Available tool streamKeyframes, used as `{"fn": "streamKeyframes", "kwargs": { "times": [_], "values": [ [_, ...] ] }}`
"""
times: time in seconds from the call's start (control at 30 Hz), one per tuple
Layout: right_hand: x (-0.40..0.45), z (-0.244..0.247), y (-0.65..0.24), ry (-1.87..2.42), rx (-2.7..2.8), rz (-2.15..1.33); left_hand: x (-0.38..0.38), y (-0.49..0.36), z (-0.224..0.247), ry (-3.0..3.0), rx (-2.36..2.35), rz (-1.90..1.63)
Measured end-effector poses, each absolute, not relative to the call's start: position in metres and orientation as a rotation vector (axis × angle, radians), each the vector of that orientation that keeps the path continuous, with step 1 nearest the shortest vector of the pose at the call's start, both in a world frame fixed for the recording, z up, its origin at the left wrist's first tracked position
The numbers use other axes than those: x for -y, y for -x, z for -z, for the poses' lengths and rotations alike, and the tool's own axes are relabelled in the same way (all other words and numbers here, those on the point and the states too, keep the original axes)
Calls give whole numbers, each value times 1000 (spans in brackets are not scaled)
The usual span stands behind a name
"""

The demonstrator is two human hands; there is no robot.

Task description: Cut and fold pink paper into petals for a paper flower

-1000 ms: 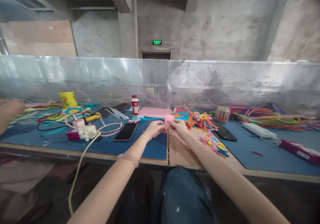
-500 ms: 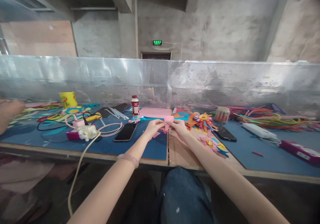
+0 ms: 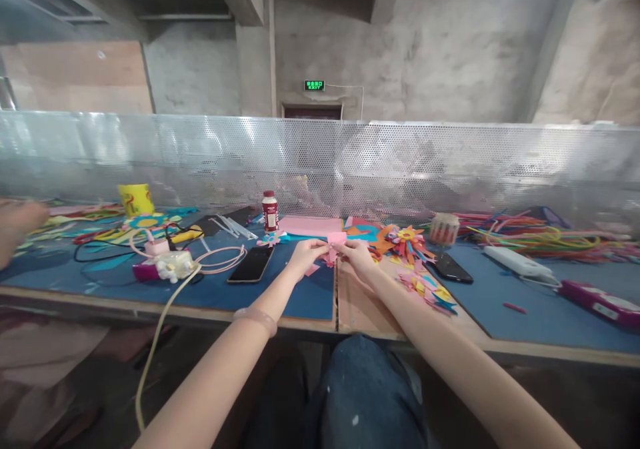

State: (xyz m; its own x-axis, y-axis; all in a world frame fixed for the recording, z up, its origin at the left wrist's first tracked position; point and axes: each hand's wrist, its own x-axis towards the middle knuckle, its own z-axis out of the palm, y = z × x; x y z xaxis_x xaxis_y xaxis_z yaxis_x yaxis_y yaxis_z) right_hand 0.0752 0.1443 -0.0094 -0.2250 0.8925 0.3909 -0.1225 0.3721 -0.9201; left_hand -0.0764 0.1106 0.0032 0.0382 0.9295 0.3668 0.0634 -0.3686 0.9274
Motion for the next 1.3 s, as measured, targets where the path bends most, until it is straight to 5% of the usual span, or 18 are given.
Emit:
{"fn": "streamKeyframes", "kwargs": {
  "times": [0.77, 1.3],
  "values": [
    [-147, 1, -86, 625, 1314, -1340, -111, 80, -3, -1572, -1062, -1483],
    [-131, -6, -81, 721, 1753, -828, -113, 81, -2, -1423, -1046, -1599]
  ]
}}
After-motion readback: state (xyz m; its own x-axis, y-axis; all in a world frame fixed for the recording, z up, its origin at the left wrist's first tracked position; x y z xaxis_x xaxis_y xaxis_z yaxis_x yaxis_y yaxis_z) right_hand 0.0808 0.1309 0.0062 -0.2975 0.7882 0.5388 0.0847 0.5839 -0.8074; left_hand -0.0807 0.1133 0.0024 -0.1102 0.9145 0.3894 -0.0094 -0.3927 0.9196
